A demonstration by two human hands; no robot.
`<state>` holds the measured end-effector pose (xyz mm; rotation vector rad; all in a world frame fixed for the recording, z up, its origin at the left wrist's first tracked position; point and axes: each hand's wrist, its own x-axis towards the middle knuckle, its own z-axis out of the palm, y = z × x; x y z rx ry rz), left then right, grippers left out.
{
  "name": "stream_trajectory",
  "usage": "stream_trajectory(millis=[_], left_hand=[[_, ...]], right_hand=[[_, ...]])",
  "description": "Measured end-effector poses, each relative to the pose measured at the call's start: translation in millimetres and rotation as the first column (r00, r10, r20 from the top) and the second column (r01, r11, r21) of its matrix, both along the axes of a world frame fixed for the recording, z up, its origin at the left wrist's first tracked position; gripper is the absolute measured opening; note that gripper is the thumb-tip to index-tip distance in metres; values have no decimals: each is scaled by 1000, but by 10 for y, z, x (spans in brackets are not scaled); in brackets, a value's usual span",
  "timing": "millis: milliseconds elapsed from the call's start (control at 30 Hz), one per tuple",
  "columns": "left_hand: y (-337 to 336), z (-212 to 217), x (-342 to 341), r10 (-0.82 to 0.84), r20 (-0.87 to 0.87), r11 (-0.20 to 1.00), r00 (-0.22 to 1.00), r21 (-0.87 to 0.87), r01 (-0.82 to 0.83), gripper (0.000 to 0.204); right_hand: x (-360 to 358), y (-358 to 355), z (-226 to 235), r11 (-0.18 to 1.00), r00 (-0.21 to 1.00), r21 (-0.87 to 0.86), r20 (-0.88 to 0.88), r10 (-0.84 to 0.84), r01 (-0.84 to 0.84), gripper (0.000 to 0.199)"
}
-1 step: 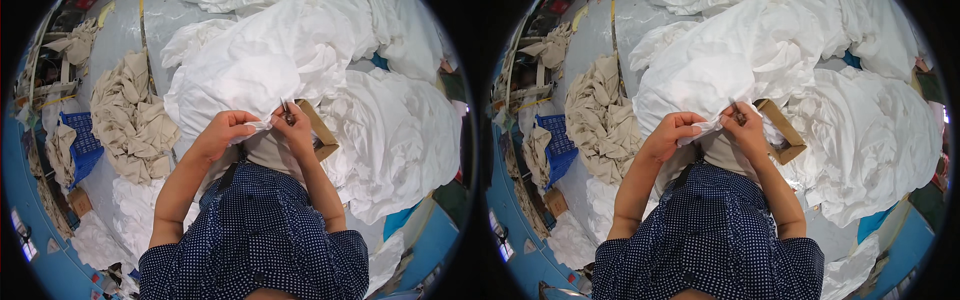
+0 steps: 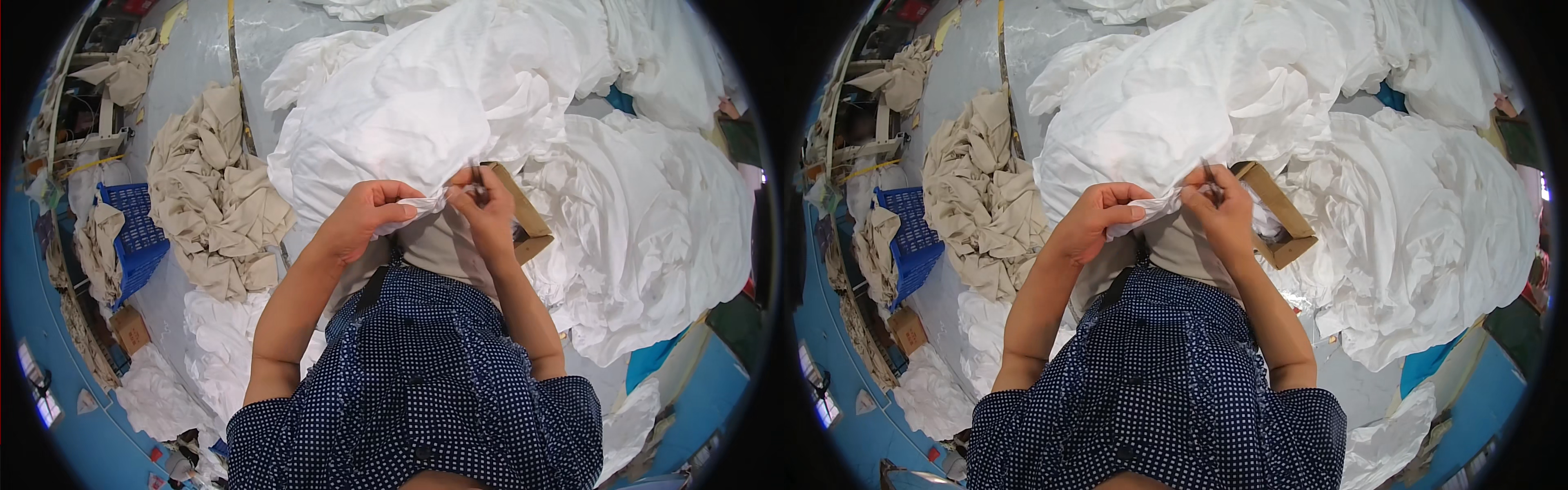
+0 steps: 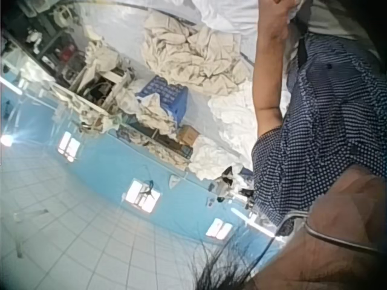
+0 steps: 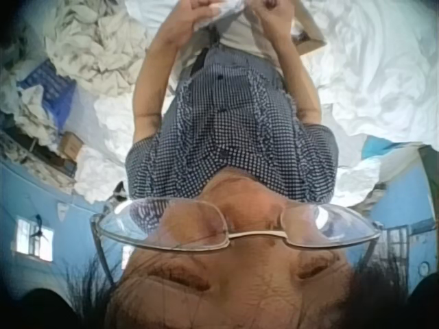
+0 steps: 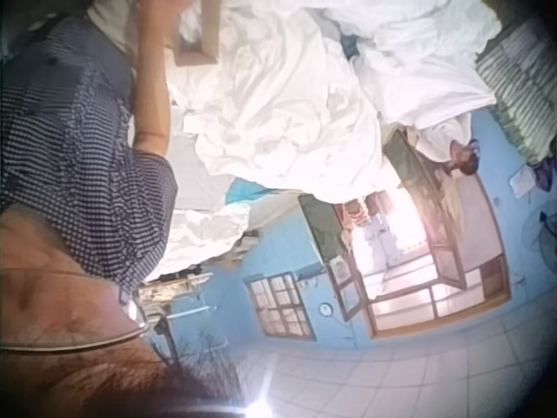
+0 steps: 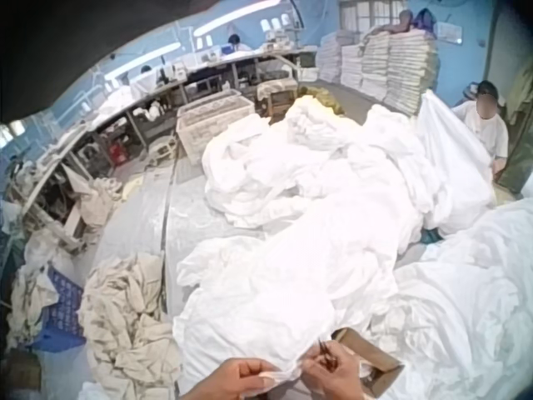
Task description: Trimming excess threads from white fabric items using small scissors or snips.
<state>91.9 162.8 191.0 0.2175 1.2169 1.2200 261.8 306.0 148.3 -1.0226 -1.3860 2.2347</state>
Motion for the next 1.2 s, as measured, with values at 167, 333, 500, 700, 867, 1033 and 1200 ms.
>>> stream_trajectory(millis=[167,333,500,700,867,1033,1200], left_hand=[[24,-65,0,38,59,998,998,-45,-35,25],[60,-9,21,-4,-27,999,1000,-50,3,22],[84,-75,9,47,-44,995,998,-82,-51,19],[112,-71,51,30,-90,996,996,-78,-37,20],[126,39,85,-50,-204,997,978,-76,36,22],[102,-50,95,-101,-229,992,968,-99,79,22],[113,-90,127,-65,-245,995,967,-92,44,23]], right_hand=[[35,-61,436,749,991,649,81,110,-136,20],[-5,-56,326,633,997,773,-1,76,-47,17],[218,17,450,794,990,592,59,128,-138,5],[484,110,454,881,909,303,322,264,-364,17],[3,-36,445,671,989,728,77,123,-140,18],[-30,-51,353,581,975,793,72,208,-183,31],[85,-140,398,467,987,872,89,137,-143,28]])
